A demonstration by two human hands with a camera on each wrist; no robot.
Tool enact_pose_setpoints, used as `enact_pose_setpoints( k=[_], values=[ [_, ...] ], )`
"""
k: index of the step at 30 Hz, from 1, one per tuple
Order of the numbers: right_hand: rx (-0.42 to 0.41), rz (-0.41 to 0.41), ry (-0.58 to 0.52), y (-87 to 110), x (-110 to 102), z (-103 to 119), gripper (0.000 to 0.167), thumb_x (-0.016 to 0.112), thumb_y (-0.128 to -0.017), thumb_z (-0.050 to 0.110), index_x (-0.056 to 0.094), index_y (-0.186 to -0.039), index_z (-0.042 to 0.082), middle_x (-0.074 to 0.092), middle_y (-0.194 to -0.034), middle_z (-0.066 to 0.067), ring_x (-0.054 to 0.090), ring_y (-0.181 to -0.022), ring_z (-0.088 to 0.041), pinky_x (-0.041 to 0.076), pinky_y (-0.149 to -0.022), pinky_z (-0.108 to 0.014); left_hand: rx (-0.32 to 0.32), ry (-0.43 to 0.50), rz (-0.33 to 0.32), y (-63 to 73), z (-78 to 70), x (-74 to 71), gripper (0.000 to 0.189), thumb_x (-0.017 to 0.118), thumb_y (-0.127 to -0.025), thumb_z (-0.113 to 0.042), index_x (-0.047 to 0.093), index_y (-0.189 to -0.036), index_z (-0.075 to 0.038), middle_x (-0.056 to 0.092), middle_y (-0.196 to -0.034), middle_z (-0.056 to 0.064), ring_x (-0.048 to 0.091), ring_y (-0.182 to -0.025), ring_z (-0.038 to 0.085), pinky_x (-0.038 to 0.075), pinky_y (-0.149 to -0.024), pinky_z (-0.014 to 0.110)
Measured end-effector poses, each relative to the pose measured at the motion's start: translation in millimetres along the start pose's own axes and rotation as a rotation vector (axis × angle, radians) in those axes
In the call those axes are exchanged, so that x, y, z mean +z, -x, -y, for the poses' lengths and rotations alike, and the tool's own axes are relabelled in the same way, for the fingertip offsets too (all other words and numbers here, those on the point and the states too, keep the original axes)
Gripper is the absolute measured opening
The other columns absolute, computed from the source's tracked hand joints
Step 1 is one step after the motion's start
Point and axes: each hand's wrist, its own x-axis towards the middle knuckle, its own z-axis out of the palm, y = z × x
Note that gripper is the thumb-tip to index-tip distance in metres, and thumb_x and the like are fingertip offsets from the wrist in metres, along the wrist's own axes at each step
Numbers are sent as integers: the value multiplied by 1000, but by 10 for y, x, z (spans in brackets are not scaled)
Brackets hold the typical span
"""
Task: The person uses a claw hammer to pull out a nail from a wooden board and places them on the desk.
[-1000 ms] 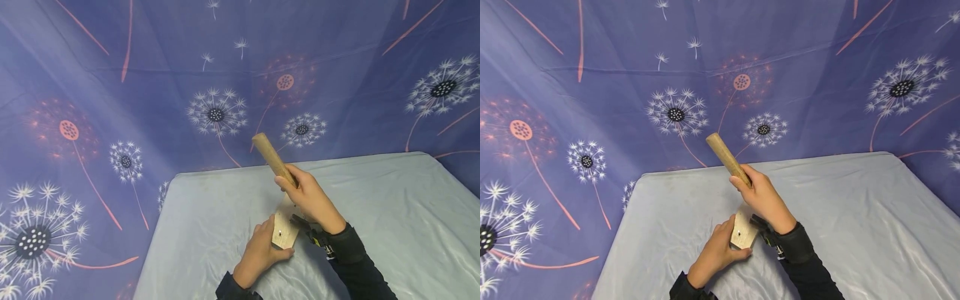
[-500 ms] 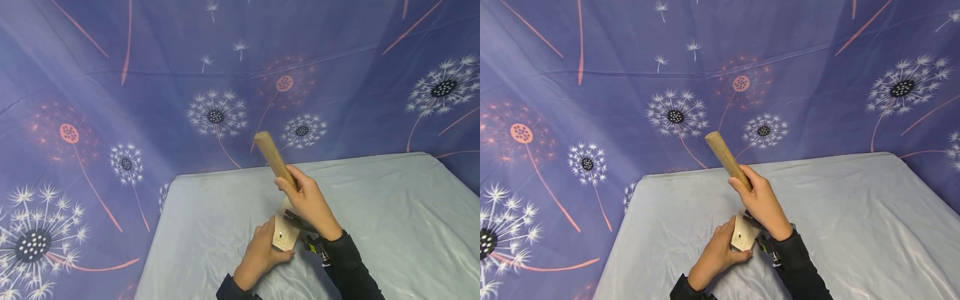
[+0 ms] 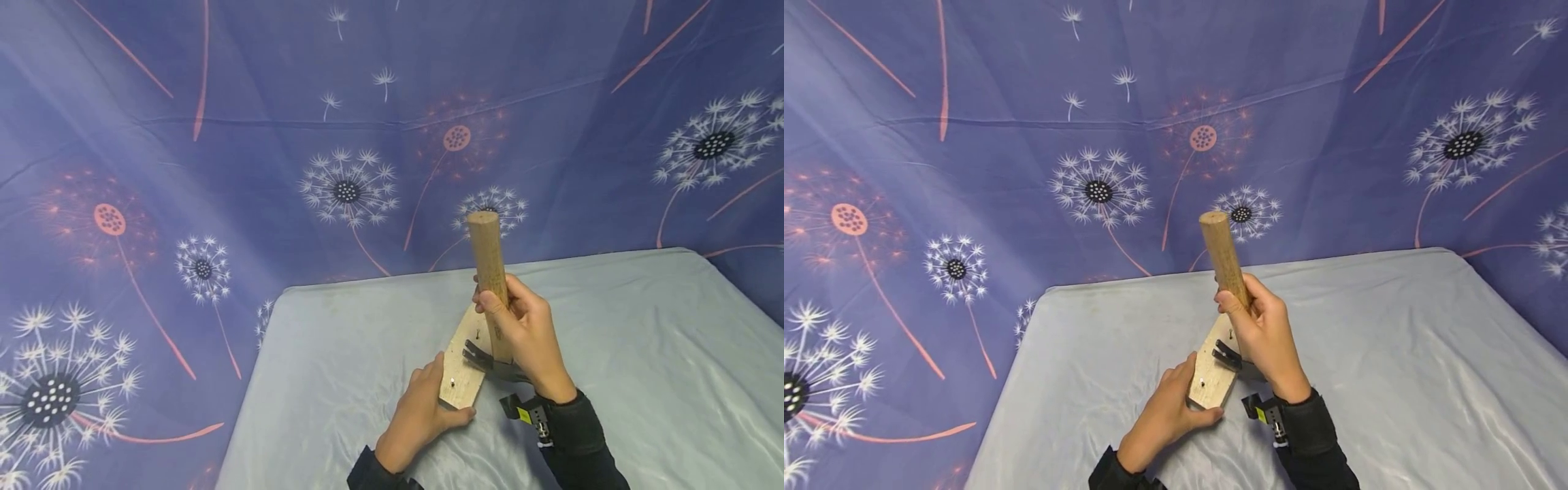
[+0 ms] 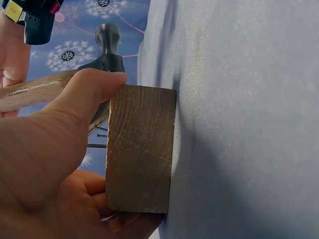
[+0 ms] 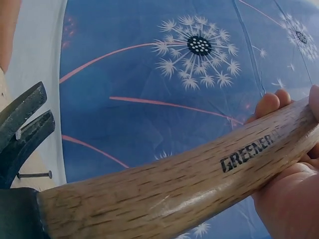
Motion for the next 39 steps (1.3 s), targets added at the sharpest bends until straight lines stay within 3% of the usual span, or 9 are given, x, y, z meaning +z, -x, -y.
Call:
enact_pose_setpoints(
  k=[9,18,22,26,28,30,32,36,39],
  values=[
    [-5,-91,-153,-19,-152,60,27,58,-110,6,62,-131,-10,65,-104,-21,66,-90,-25,55,-86,-29,21,16,-5,10,7,-4,109,93,-82,-46,37,-163,0,55,-154,12,54,-128,29,52,-102,43],
    [-53,-111,-252,9,-195,227,26,54,-110,0,61,-130,-14,64,-106,-26,64,-90,-28,55,-85,-34,46,42,-27,25,14,22,107,92,-82,-44,36,-164,-3,53,-156,11,52,-127,27,49,-105,41],
    [-104,-82,-335,12,-177,265,26,50,-109,-6,57,-130,-20,63,-107,-27,64,-93,-28,56,-85,-34,39,71,18,11,-1,-29,109,92,-83,-45,33,-165,-1,52,-156,14,50,-131,30,47,-107,42],
    [-114,-65,-370,19,-164,285,26,49,-109,-8,54,-130,-23,63,-107,-26,64,-93,-28,56,-85,-34,-25,171,117,-21,-41,-164,116,91,-85,-45,24,-166,4,46,-160,22,48,-140,36,44,-112,47],
    [-106,-60,-365,27,-159,291,26,49,-109,-8,55,-130,-22,64,-106,-24,64,-92,-27,55,-85,-34,-65,219,131,-27,-62,-253,115,89,-87,-46,23,-166,6,42,-162,24,45,-145,39,42,-115,51],
    [-103,-46,-364,39,-152,296,26,48,-109,-8,54,-130,-22,64,-105,-24,63,-91,-27,55,-86,-34,-60,251,89,-23,-74,-326,101,85,-93,-42,31,-164,5,46,-159,23,50,-142,41,44,-113,54],
    [-108,-28,-369,51,-149,302,26,47,-109,-9,54,-131,-22,64,-104,-23,62,-90,-27,54,-86,-35,-15,264,6,-16,-81,-374,79,80,-98,-36,45,-158,2,54,-154,19,55,-137,39,48,-110,52],
    [-126,4,-398,57,-152,335,27,44,-109,-12,52,-132,-23,63,-105,-22,60,-90,-28,52,-86,-36,153,337,-158,-35,-120,-356,34,74,-103,-13,68,-135,-4,68,-135,7,66,-123,27,53,-104,37],
    [-125,22,-420,65,-149,369,28,43,-109,-12,51,-134,-23,64,-105,-22,60,-91,-29,52,-87,-36,197,426,-192,-44,-174,-290,24,75,-101,-8,74,-125,-7,72,-123,1,70,-113,15,55,-98,28]
  ],
)
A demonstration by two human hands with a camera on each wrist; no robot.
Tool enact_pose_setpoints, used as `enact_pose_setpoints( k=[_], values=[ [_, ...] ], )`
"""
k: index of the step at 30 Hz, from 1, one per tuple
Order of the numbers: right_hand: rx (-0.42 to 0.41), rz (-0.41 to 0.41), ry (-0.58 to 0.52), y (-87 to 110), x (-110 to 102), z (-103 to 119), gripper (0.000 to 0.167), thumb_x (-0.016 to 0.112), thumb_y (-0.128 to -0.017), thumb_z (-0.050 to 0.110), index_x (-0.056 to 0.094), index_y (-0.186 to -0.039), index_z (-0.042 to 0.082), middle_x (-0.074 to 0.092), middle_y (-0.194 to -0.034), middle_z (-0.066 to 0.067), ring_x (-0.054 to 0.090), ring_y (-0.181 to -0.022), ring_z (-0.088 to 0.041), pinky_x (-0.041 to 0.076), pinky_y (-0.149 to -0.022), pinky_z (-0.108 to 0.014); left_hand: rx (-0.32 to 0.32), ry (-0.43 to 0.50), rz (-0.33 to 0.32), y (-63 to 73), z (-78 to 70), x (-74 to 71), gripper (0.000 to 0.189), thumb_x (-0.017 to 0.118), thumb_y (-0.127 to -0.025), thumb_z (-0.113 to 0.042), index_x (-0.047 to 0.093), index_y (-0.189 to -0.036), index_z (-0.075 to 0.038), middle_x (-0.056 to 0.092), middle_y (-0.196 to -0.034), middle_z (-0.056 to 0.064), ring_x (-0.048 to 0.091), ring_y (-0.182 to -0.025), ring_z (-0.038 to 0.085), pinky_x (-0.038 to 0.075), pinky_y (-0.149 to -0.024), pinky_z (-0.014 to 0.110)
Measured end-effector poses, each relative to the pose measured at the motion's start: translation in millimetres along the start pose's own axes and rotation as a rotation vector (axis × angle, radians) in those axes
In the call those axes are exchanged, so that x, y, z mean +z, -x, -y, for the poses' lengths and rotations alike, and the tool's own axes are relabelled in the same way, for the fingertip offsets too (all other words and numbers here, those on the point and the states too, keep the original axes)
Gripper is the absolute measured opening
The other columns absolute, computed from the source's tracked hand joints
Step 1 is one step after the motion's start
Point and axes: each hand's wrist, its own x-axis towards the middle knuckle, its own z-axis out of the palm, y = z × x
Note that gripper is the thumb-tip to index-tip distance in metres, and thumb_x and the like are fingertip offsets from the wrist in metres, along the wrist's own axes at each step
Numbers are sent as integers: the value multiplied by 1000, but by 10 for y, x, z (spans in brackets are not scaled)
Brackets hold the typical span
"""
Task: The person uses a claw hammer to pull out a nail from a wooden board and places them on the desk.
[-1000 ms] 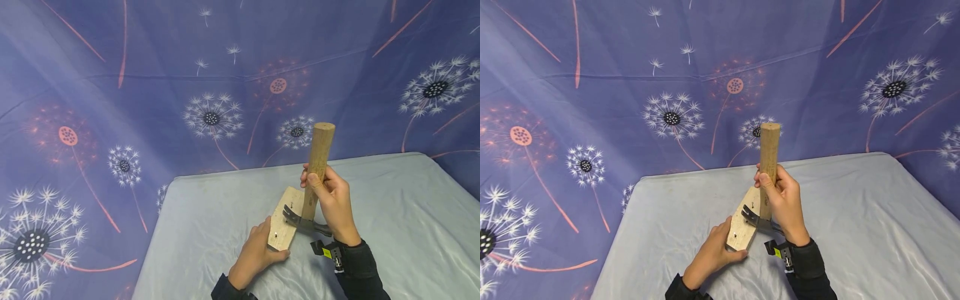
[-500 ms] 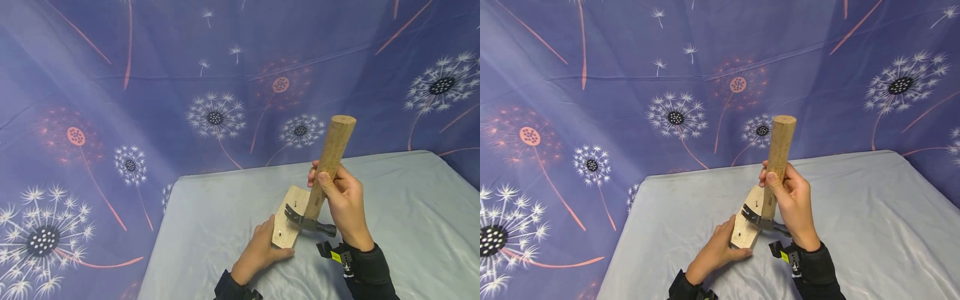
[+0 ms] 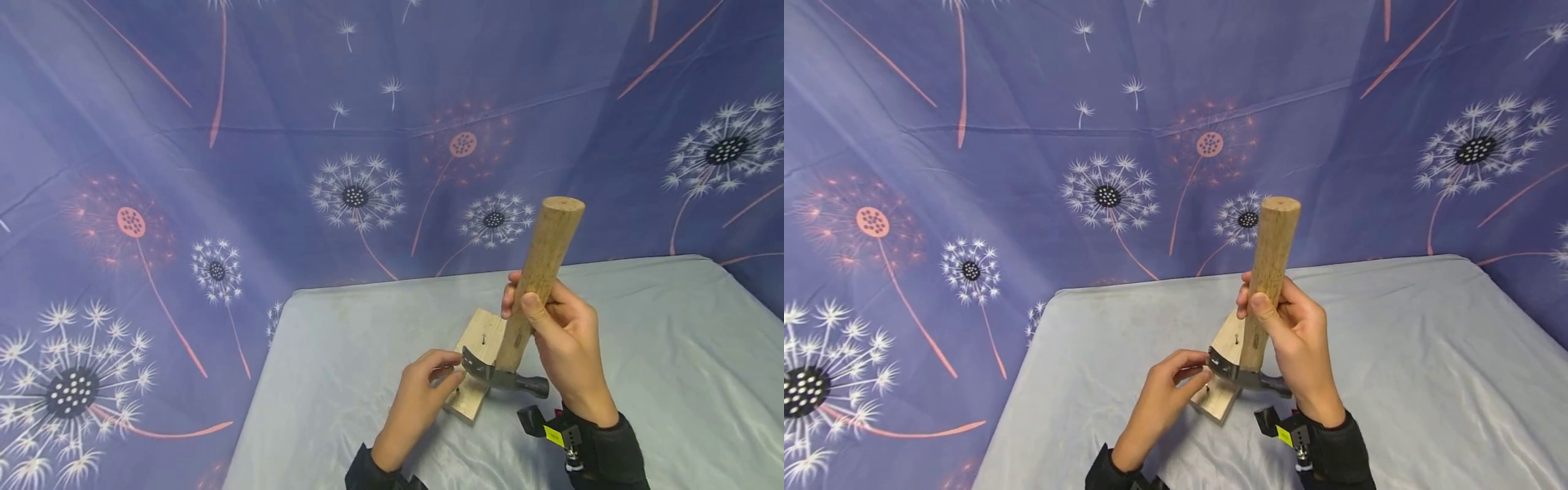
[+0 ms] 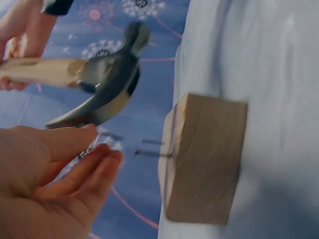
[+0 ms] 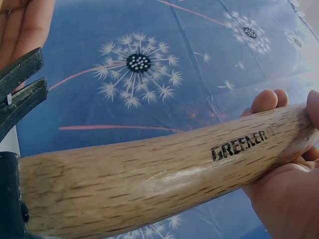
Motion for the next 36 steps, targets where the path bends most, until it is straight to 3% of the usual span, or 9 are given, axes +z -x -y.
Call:
enact_pose_setpoints(
  k=[4,8,13,19,24,28,32,36],
  values=[
    [-6,20,-22,2,20,30,28,42,-108,-13,50,-134,-24,64,-105,-23,60,-90,-29,51,-87,-37,-35,71,-28,1,-29,73,18,79,-98,-9,76,-116,-11,74,-113,-4,72,-100,8,58,-89,26],
    [-16,35,-36,-14,43,48,28,42,-108,-15,49,-133,-25,64,-106,-23,60,-90,-29,52,-86,-37,-15,53,-67,-7,-35,58,11,81,-95,-8,77,-105,-13,75,-104,-6,71,-93,6,60,-84,27],
    [-14,56,-46,-21,68,43,28,42,-107,-15,49,-133,-26,64,-106,-24,60,-91,-29,53,-85,-37,84,-35,-82,-3,-6,9,9,80,-95,-6,76,-99,-14,74,-98,-9,68,-89,4,59,-80,28],
    [-27,50,-62,-11,89,20,28,41,-107,-16,48,-132,-27,65,-104,-23,60,-92,-29,53,-83,-36,186,-64,-74,-2,62,-42,5,78,-96,-14,76,-101,-14,75,-98,-6,68,-88,6,58,-80,27],
    [-44,53,-58,-25,115,39,28,42,-107,-16,47,-133,-27,63,-107,-24,59,-94,-30,53,-84,-37,304,-124,-122,-32,90,-59,6,73,-99,-13,74,-105,-11,73,-101,-4,68,-89,8,58,-79,25],
    [-60,66,-9,-36,144,77,27,44,-107,-15,49,-131,-25,62,-107,-24,59,-94,-30,53,-85,-37,360,-166,-186,-44,82,-76,10,71,-100,-9,74,-110,-11,72,-103,-2,67,-92,9,57,-80,23],
    [-75,64,18,-35,162,127,26,45,-108,-14,50,-131,-23,62,-105,-23,60,-93,-30,53,-85,-37,464,-180,-249,-49,62,-103,18,74,-95,4,76,-110,-7,72,-103,2,70,-94,12,58,-79,22],
    [-60,56,15,-10,147,183,26,45,-108,-15,51,-132,-22,61,-105,-24,59,-92,-30,53,-84,-37,551,-187,-373,-61,29,-183,28,73,-91,16,77,-110,-5,72,-104,6,70,-89,16,58,-76,21]
  ],
)
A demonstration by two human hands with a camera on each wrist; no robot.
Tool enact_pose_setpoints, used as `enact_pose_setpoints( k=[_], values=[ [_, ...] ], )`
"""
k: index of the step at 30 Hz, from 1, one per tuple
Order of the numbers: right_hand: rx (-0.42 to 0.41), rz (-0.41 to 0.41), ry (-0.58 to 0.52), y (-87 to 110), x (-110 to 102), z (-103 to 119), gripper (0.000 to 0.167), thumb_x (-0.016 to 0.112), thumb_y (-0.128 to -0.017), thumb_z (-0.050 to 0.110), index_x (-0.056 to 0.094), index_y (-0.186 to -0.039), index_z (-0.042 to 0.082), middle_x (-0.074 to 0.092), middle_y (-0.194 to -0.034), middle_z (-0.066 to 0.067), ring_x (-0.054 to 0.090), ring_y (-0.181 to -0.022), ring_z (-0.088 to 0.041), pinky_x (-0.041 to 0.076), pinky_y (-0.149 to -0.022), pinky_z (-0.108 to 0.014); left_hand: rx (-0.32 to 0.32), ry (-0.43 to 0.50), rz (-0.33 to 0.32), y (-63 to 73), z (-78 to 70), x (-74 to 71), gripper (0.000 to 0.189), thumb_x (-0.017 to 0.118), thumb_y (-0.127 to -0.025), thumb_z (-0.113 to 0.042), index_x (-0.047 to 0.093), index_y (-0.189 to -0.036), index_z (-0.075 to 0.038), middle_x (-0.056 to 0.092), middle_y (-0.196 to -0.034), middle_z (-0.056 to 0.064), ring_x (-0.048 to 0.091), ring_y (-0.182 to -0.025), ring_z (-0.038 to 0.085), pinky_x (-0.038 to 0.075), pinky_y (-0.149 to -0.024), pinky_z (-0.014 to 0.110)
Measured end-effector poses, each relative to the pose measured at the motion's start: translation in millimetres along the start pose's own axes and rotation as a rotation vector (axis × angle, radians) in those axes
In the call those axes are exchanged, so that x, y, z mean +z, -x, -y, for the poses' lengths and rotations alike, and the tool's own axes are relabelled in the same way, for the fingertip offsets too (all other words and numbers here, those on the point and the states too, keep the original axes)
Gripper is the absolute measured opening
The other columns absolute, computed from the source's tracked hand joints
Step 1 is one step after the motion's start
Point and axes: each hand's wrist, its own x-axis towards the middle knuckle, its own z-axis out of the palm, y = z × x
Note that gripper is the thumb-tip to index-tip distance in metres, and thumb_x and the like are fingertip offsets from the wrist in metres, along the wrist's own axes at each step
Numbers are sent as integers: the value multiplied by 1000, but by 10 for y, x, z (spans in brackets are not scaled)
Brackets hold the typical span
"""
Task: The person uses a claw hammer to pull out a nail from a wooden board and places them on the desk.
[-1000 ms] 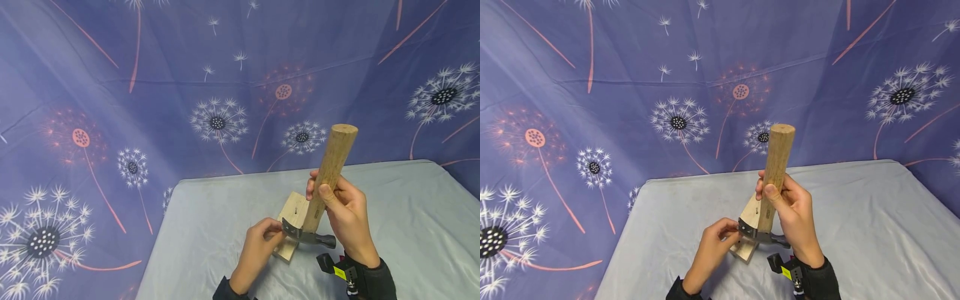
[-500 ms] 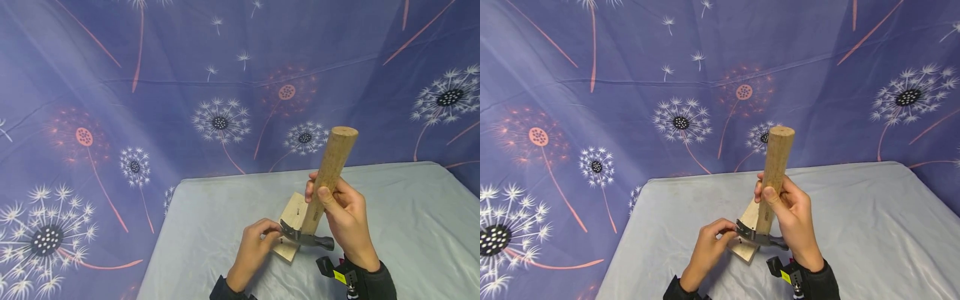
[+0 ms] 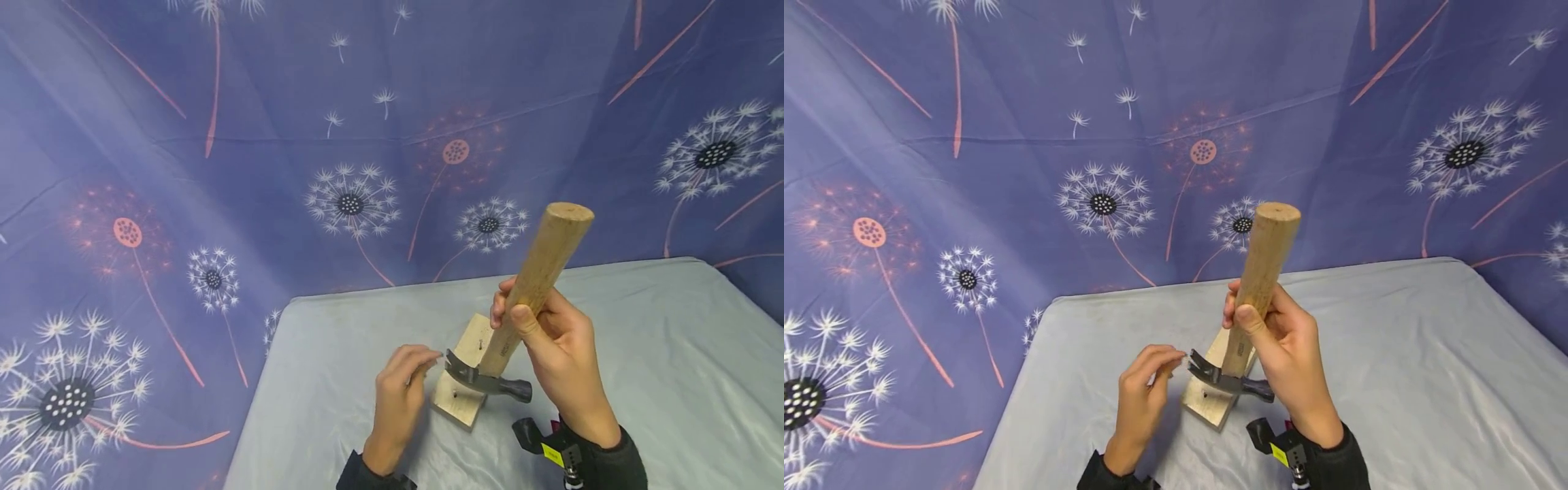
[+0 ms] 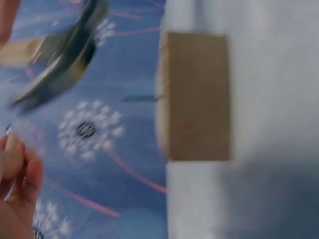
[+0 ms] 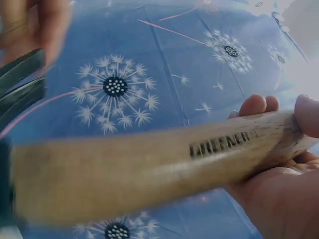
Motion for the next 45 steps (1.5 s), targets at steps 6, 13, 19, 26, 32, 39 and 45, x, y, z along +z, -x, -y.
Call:
enact_pose_setpoints(
  k=[6,13,19,26,32,39,45],
  values=[
    [49,-33,3,6,-83,69,30,43,-108,-15,50,-136,-22,63,-103,-23,60,-89,-27,53,-84,-35,-50,-11,-107,-36,58,-119,23,71,-95,13,77,-110,-3,72,-104,9,68,-78,22,55,-73,19],
    [22,-46,-34,15,-128,99,29,43,-107,-16,48,-135,-25,62,-106,-24,59,-92,-30,52,-85,-36,-86,0,-81,-31,109,-154,23,72,-96,11,78,-111,-5,72,-102,8,69,-79,23,57,-73,23],
    [48,-88,32,28,-134,105,30,46,-106,-16,53,-135,-22,64,-104,-23,61,-89,-28,53,-84,-34,-171,-61,-80,-4,167,-207,21,75,-96,6,80,-112,-7,72,-100,8,68,-78,19,57,-69,25],
    [88,-89,80,28,-114,124,30,49,-106,-15,55,-135,-19,64,-104,-23,62,-89,-28,53,-84,-34,-356,-47,72,26,148,-242,14,77,-99,-8,81,-113,-11,74,-103,1,71,-90,14,61,-78,29],
    [186,-60,306,32,-85,107,32,60,-105,-8,64,-137,-6,66,-106,-21,66,-90,-27,57,-84,-32,-497,-149,182,22,100,-239,12,77,-100,-9,80,-112,-9,74,-102,-1,72,-91,16,61,-81,34],
    [171,68,502,60,-32,-76,35,61,-107,-2,65,-139,10,71,-104,-9,70,-86,-22,58,-80,-28,-670,-348,314,129,128,-289,12,76,-92,6,78,-102,1,71,-84,6,66,-70,19,54,-61,32],
    [271,132,543,85,68,-148,25,65,-108,10,66,-132,17,68,-97,-4,68,-79,-20,55,-68,-32,-726,-316,450,211,180,-280,23,80,-85,9,74,-107,6,61,-71,-1,51,-59,10,47,-55,29]
  ],
)
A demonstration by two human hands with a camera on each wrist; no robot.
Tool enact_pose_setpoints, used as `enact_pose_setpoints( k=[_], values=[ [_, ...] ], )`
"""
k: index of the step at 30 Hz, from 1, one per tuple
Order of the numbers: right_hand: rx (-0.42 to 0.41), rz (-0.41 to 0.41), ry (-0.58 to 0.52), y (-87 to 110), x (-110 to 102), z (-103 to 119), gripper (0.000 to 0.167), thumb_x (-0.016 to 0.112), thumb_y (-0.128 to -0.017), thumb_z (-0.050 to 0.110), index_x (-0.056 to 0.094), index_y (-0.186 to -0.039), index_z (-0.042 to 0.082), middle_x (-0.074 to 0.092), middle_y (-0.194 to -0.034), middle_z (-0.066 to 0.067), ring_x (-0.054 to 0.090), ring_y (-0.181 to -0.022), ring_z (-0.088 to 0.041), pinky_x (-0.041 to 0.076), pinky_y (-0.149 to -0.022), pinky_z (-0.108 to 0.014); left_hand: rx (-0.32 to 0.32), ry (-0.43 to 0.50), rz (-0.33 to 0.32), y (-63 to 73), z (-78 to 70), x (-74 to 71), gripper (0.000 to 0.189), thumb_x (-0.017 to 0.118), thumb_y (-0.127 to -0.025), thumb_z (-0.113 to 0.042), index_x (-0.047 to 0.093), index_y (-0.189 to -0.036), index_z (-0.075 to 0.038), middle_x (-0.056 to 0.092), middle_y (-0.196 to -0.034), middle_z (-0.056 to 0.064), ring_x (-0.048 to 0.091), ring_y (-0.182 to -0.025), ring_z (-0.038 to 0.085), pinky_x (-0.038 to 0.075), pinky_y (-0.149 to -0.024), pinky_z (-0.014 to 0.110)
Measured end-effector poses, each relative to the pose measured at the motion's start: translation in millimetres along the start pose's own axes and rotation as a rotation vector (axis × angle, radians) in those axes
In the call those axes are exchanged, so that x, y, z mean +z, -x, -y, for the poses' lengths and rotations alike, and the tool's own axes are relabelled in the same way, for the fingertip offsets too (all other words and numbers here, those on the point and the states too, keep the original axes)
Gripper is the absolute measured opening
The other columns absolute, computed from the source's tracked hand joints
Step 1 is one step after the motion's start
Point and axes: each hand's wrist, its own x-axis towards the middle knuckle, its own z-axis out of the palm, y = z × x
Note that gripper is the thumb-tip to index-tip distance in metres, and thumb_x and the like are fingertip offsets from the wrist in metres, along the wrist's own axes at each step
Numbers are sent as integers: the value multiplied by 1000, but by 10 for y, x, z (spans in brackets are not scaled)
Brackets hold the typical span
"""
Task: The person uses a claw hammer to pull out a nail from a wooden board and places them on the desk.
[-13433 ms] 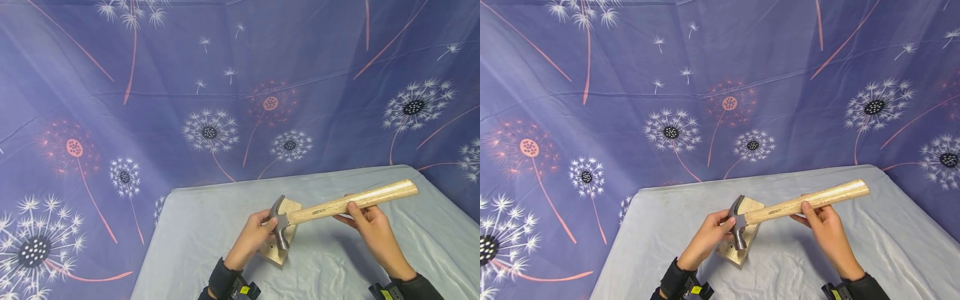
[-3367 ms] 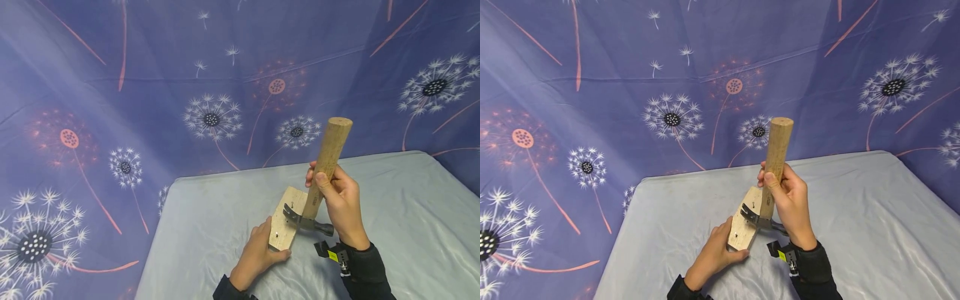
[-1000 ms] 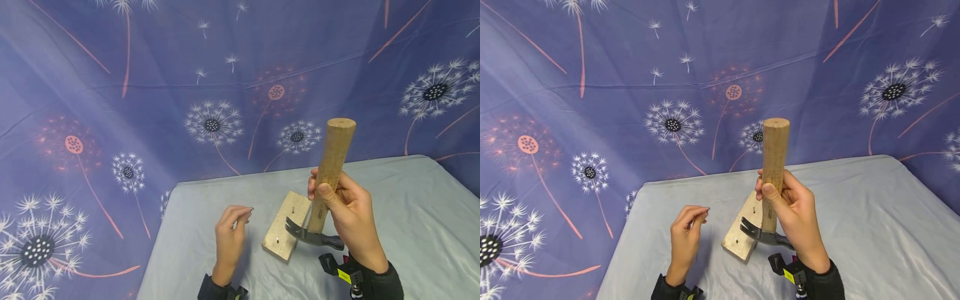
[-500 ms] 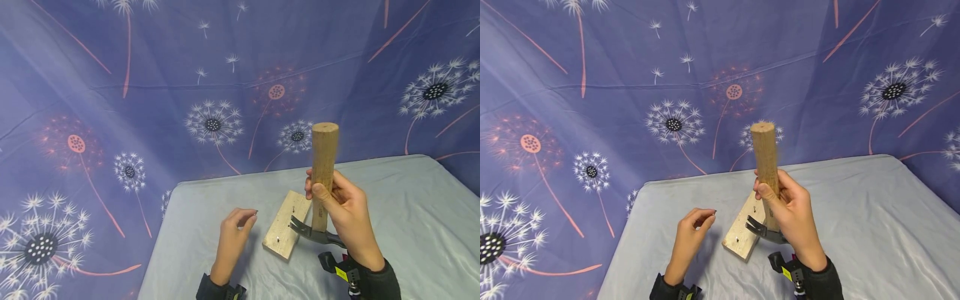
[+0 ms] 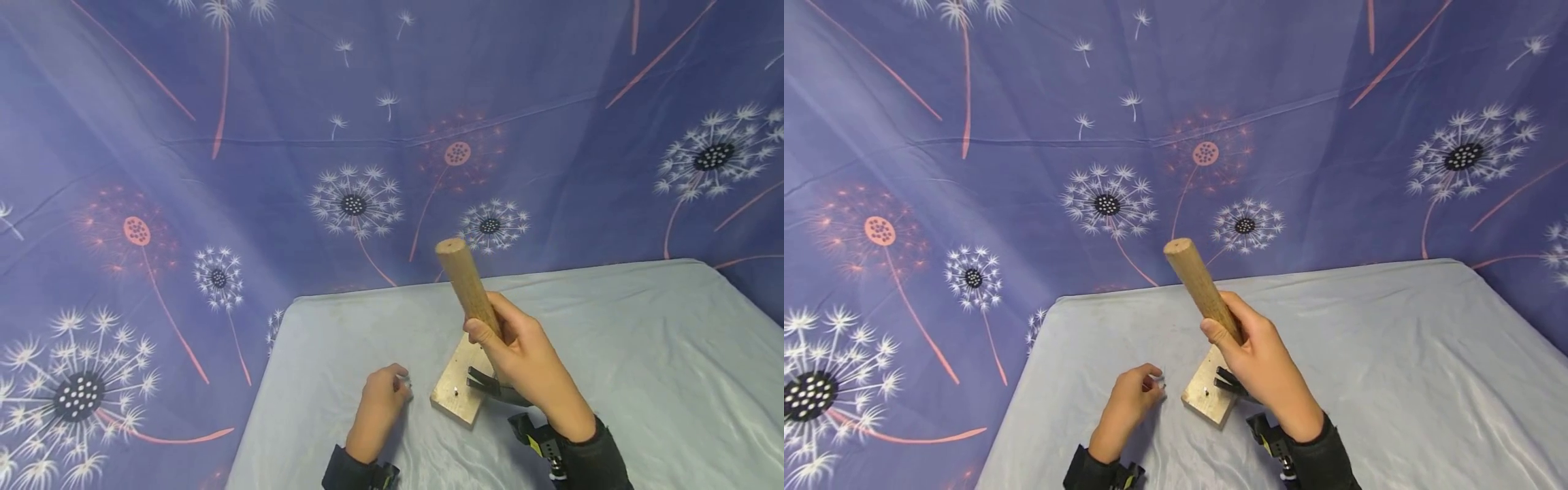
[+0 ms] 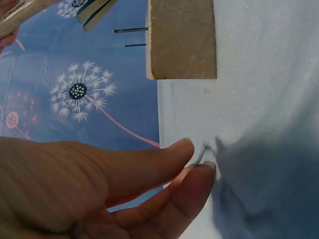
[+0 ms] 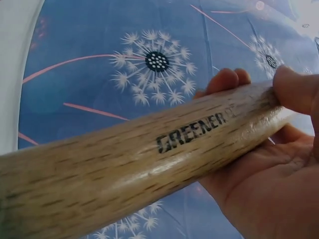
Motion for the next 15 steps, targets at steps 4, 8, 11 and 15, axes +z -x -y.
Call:
enact_pose_setpoints(
  k=[4,8,11,15],
  values=[
    [21,79,17,-4,51,-43,32,67,-108,14,64,-139,18,64,-97,-7,64,-78,-21,52,-62,-33,18,-4,26,12,8,12,26,86,-83,4,74,-107,6,60,-72,-3,51,-60,8,47,-57,29],
    [19,140,52,-13,98,-92,37,67,-108,18,63,-144,23,66,-102,-4,64,-81,-22,53,-66,-34,40,29,45,19,-24,10,24,86,-86,-1,75,-107,3,60,-71,-6,51,-60,7,47,-56,28],
    [23,191,75,-16,139,-107,39,67,-108,24,61,-146,30,67,-109,1,65,-85,-20,55,-70,-35,50,101,111,19,-59,12,24,85,-89,-5,76,-110,3,63,-75,-6,54,-62,6,48,-57,27],
    [20,249,94,-20,206,-115,42,65,-109,30,57,-150,37,67,-114,6,65,-89,-16,55,-74,-36,49,172,244,12,-107,17,33,86,-90,-12,75,-116,4,69,-89,-3,63,-77,10,55,-67,28]
  ],
)
